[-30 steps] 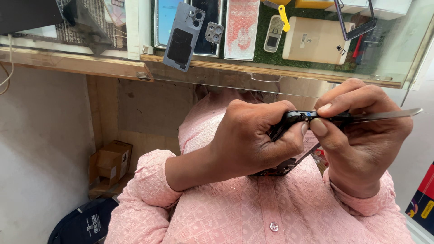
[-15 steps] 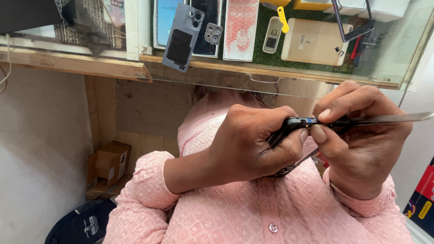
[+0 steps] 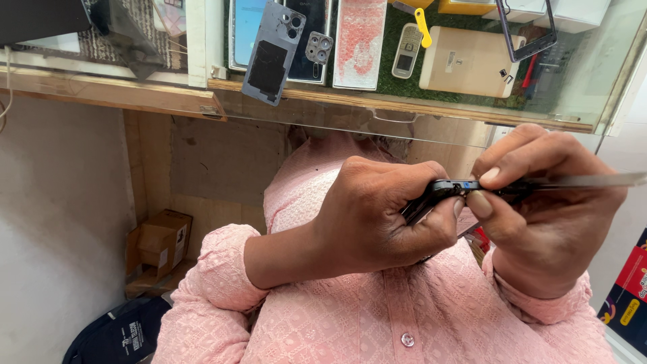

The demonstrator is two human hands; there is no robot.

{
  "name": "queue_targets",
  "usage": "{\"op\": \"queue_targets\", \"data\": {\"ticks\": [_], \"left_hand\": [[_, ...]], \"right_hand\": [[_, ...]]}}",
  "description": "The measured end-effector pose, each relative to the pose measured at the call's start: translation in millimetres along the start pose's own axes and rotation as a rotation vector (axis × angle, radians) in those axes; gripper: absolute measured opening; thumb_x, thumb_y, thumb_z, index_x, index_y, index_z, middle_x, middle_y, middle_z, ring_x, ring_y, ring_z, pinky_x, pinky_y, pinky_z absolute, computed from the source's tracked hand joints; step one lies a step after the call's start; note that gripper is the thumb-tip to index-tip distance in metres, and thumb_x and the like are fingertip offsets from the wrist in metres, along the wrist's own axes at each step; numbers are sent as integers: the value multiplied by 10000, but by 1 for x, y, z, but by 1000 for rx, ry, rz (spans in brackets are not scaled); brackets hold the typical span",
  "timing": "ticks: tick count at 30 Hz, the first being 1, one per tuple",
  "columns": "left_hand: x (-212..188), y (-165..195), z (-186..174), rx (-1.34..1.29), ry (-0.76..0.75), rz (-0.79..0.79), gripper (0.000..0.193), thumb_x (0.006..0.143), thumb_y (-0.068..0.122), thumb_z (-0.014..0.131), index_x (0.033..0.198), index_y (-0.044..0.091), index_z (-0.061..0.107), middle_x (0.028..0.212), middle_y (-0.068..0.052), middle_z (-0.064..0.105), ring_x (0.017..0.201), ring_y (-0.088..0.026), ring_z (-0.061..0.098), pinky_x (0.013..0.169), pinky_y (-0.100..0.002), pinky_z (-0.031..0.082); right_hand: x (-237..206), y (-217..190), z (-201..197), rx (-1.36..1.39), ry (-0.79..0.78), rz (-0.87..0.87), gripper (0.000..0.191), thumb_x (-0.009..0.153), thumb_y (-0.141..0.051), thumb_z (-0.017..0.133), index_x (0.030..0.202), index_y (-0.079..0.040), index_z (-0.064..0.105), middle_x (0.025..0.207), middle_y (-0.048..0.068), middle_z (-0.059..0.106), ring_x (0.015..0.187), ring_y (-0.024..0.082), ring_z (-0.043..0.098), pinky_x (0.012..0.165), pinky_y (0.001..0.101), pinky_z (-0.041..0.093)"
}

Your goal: The person pries open the back of a smartphone and uses a metal pry tool and tweezers to work on its internal components while holding the phone. They then place the phone on the counter, handle a red phone case, plug a charging cable into a small feature phone, and press the buttons of another smartphone.

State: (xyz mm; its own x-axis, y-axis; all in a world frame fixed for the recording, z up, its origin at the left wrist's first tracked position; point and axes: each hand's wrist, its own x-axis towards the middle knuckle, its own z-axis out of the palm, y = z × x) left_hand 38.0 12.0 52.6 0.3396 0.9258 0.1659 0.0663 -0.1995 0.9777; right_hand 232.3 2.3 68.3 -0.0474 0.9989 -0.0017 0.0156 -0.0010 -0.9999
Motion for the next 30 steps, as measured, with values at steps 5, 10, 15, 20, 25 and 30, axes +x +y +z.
{"op": "queue_targets", "data": {"ticks": [5, 10, 15, 20, 25, 30], "left_hand": [[-2, 3, 1, 11, 29, 39, 178, 918, 89, 696, 788, 51, 581, 629, -77, 534, 511, -196, 554, 529, -303, 471], [-4, 4, 2, 4, 19, 40, 142, 906, 72, 690, 807, 56, 590, 626, -73, 526, 510, -193, 553, 530, -303, 473], [-5, 4, 3, -6, 21, 54, 112, 901, 68, 687, 815, 54, 616, 636, -67, 544, 523, -185, 577, 540, -298, 484], [-7, 2, 3, 6, 3, 67, 99, 890, 64, 690, 819, 59, 620, 629, -62, 545, 521, -188, 583, 535, -302, 481], [-9, 1, 3, -3, -8, 71, 63, 895, 59, 684, 864, 67, 629, 636, -60, 549, 523, -188, 583, 535, -302, 482], [-9, 1, 4, 4, -2, 91, 81, 890, 54, 680, 838, 65, 619, 622, -63, 521, 515, -195, 569, 531, -315, 468]], "right_hand": [[-9, 3, 2, -14, 7, -89, 186, 933, 9, 784, 999, -9, 611, 908, 133, 672, 702, 70, 584, 598, 146, 421], [-10, 3, -1, -81, 6, -93, 208, 875, 5, 772, 997, -22, 606, 914, 132, 669, 663, 61, 587, 557, 144, 440], [-11, 4, 0, -91, -20, -134, 213, 909, -2, 769, 1032, -24, 596, 907, 127, 667, 677, 52, 579, 572, 137, 440], [-12, 6, 1, -64, -10, -111, 222, 878, 2, 770, 1007, -25, 591, 892, 124, 666, 627, 23, 545, 533, 120, 411], [-14, 9, 2, -44, -21, -125, 212, 886, 3, 756, 1003, -30, 582, 893, 125, 664, 636, 28, 551, 534, 127, 423], [-16, 10, 2, -38, -21, -152, 212, 900, -5, 762, 1005, -32, 579, 882, 127, 665, 648, 36, 561, 551, 135, 435]]}}
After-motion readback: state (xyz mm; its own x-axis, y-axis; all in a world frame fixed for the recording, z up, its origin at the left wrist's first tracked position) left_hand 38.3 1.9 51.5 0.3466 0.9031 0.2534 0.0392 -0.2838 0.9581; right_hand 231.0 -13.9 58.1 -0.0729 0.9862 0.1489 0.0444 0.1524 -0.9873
